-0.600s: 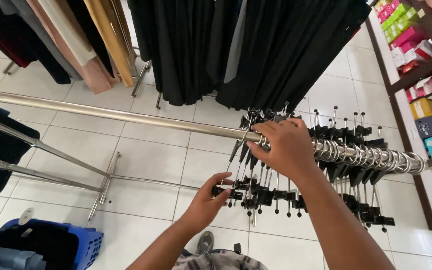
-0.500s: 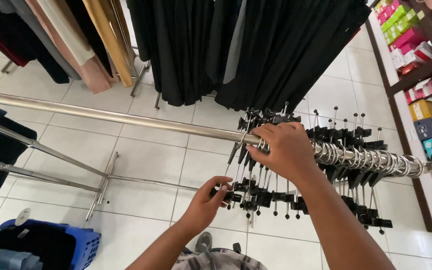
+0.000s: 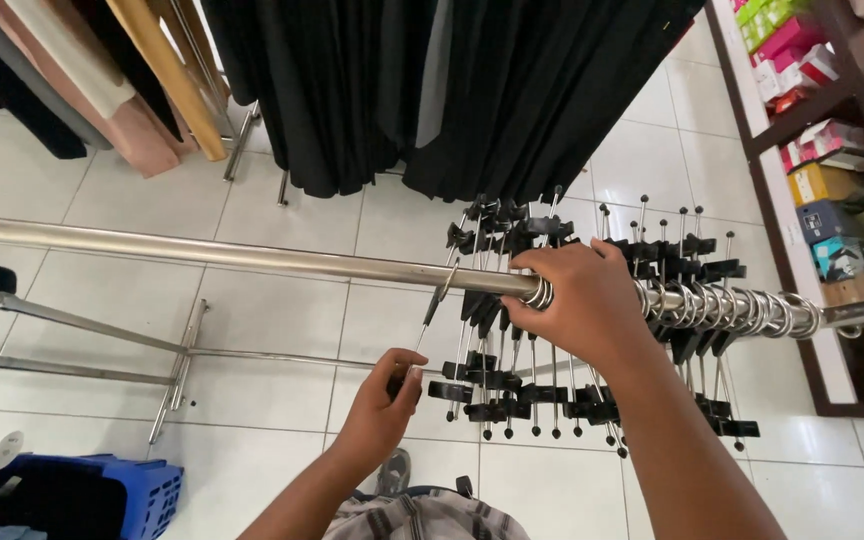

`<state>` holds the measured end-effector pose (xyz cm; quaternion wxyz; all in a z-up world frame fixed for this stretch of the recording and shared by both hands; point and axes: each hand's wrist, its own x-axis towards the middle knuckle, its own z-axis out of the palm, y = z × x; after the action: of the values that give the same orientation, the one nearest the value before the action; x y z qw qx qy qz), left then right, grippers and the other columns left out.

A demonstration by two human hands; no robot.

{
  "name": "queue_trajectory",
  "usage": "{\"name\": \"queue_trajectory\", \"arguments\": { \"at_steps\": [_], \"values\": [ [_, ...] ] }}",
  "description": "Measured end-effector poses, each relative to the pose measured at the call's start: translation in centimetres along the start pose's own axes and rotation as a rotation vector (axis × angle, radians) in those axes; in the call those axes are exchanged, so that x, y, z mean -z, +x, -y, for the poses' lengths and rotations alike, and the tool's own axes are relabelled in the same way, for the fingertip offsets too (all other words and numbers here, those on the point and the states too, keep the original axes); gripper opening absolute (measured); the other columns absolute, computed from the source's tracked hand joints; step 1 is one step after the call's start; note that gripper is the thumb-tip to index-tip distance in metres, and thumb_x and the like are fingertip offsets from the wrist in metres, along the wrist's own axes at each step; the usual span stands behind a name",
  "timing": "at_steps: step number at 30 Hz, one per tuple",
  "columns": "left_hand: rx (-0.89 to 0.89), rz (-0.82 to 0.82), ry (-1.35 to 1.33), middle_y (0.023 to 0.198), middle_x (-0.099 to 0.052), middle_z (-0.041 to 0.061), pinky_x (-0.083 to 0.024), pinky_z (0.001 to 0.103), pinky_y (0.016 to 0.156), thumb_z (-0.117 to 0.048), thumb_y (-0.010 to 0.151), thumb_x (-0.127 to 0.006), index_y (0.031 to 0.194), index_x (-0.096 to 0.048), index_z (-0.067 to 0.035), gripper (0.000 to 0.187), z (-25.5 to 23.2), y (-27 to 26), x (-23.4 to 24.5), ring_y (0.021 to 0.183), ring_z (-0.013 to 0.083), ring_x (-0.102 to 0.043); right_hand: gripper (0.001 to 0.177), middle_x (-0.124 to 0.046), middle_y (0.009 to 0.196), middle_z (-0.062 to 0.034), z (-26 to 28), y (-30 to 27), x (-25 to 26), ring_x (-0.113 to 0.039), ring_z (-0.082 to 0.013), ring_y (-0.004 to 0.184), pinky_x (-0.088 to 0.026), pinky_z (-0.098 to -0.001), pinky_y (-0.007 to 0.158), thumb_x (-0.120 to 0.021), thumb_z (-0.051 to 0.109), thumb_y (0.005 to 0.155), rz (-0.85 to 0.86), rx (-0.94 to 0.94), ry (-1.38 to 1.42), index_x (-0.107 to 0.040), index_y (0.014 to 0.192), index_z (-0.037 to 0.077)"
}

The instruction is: Hanging blue denim shorts on a metal clothing rack using clip hangers.

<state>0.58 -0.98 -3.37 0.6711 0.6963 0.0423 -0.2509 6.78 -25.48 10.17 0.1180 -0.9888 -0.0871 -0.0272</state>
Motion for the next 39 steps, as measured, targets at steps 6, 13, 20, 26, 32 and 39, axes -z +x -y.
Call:
{"name": "queue_trajectory", "arguments": {
  "at_steps": [6,13,20,26,32,39],
  "values": [
    [0.114,0.012,0.089,0.067,-0.044,0.001,-0.030,0.030,0.055,-0.023,0.107,-0.048,0.119,-0.060,-0.014,0.019,-2.6,-0.7,-0.6,0.057,0.0118,-0.033,0.032,-0.078,0.090,0.0125,-1.5,-1.0,0.9,-0.066,-0.0153,0.078,-0.038,-0.0458,0.105,-0.078,0.035,0.076,-0.011,-0.096,0.012,-0.079,0.107,0.026],
    [0.008,-0.002,0.288,0.062,-0.050,0.003,-0.033,0.035,0.054,-0.023,0.105,-0.047,0.120,-0.057,-0.016,0.019,0.1,1.0,-1.0,0.053,0.0146,-0.040,0.020,-0.070,0.070,0.0121,-1.2,-1.2,0.2,-0.062,-0.0140,0.065,-0.046,-0.0453,0.097,-0.076,0.036,0.079,-0.086,0.013,-0.049,-0.072,0.095,0.025],
    [-0.176,-0.100,0.635,0.073,-0.066,0.008,-0.050,0.044,0.063,-0.025,0.105,-0.045,0.124,-0.057,-0.016,0.024,0.9,2.3,2.2,0.067,0.0277,-0.064,0.019,-0.067,0.065,0.0041,-1.3,-1.4,0.0,-0.062,-0.0196,0.061,-0.053,-0.0400,0.082,-0.076,0.030,0.078,-0.152,0.069,-0.053,-0.073,0.095,0.020],
    [-0.134,-0.210,0.505,0.073,-0.066,0.014,-0.056,0.048,0.070,-0.028,0.104,-0.045,0.121,-0.057,-0.021,0.022,2.4,1.8,5.1,0.072,0.0335,-0.069,0.027,-0.070,0.071,0.0000,-1.5,-1.6,-0.3,-0.071,-0.0222,0.074,-0.055,-0.0420,0.093,-0.076,0.033,0.080,-0.177,0.095,-0.106,-0.075,0.104,0.020],
    [-0.140,-0.174,0.166,0.077,-0.055,0.007,-0.050,0.036,0.077,-0.027,0.105,-0.044,0.120,-0.061,-0.016,0.026,1.8,0.2,9.3,0.075,0.0208,-0.056,0.027,-0.072,0.075,0.0032,-1.8,-1.6,-0.1,-0.068,-0.0199,0.071,-0.054,-0.0430,0.092,-0.070,0.035,0.085,-0.129,0.074,-0.177,-0.074,0.110,0.022],
    [-0.151,-0.195,-0.199,0.085,-0.049,0.000,-0.047,0.030,0.088,-0.030,0.104,-0.051,0.124,-0.069,-0.015,0.031,2.2,-1.8,17.3,0.086,0.0135,-0.050,0.064,-0.062,0.142,0.0037,-1.5,-2.1,1.0,-0.052,-0.0228,0.135,-0.028,-0.0580,0.120,-0.058,0.051,0.087,0.010,0.048,-0.219,-0.058,0.146,0.028]
  ]
}}
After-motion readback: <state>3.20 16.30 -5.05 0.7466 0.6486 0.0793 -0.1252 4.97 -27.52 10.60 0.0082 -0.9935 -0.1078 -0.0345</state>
